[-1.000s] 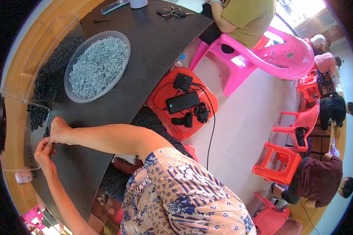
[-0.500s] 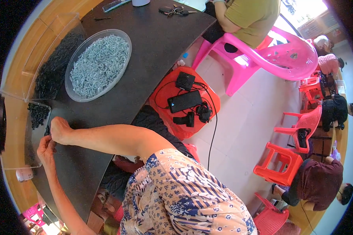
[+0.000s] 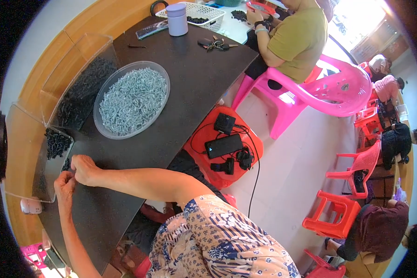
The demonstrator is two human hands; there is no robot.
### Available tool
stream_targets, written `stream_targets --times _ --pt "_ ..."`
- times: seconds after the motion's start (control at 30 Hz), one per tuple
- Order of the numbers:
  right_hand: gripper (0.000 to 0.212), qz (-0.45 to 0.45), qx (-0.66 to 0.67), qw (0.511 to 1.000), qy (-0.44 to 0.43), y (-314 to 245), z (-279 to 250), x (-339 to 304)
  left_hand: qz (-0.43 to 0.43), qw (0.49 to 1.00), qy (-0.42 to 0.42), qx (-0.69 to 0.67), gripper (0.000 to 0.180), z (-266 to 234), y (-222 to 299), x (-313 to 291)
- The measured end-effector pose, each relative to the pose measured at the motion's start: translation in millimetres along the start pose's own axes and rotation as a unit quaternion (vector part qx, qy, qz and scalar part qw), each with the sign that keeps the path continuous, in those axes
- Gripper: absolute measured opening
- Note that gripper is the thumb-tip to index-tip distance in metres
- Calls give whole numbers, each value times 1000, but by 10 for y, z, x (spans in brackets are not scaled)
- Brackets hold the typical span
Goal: The person assembles small black plastic components by hand at a workbench.
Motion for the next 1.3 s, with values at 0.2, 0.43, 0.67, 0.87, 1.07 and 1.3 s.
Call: stream_targets --times 0.2,0.43,0.67,0.87,1.07,1.3 --pt "17 -56 -42 998 -4 -46 -27 -12 -62 988 20 -140 10 6 -72 45" --pt "14 -85 -172 981 13 -49 -41 22 -49 967 102 -228 8 -104 -114 91" --pt "16 -105 -295 949 -43 -141 -64 357 -67 940 116 -313 6 -96 -131 -143" --pt "19 -152 -419 895 -14 -32 38 391 -93 906 107 -398 6 -22 -121 -440" --pt "17 -161 -462 872 -18 -106 -36 299 -96 891 101 -433 6 78 -98 -649" --pt "6 -90 -127 983 -96 -290 -226 -51 -84 867 158 -465 7 194 -50 -749"
Point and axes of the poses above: each hand's wrist, its own x-axis towards the middle knuckle, its own z-axis out of the palm, y = z × x, the point moved 2 cm from there along x, towards the middle knuckle, and after that the axes turned 15 degrees about -x, right-handed, at the moved point
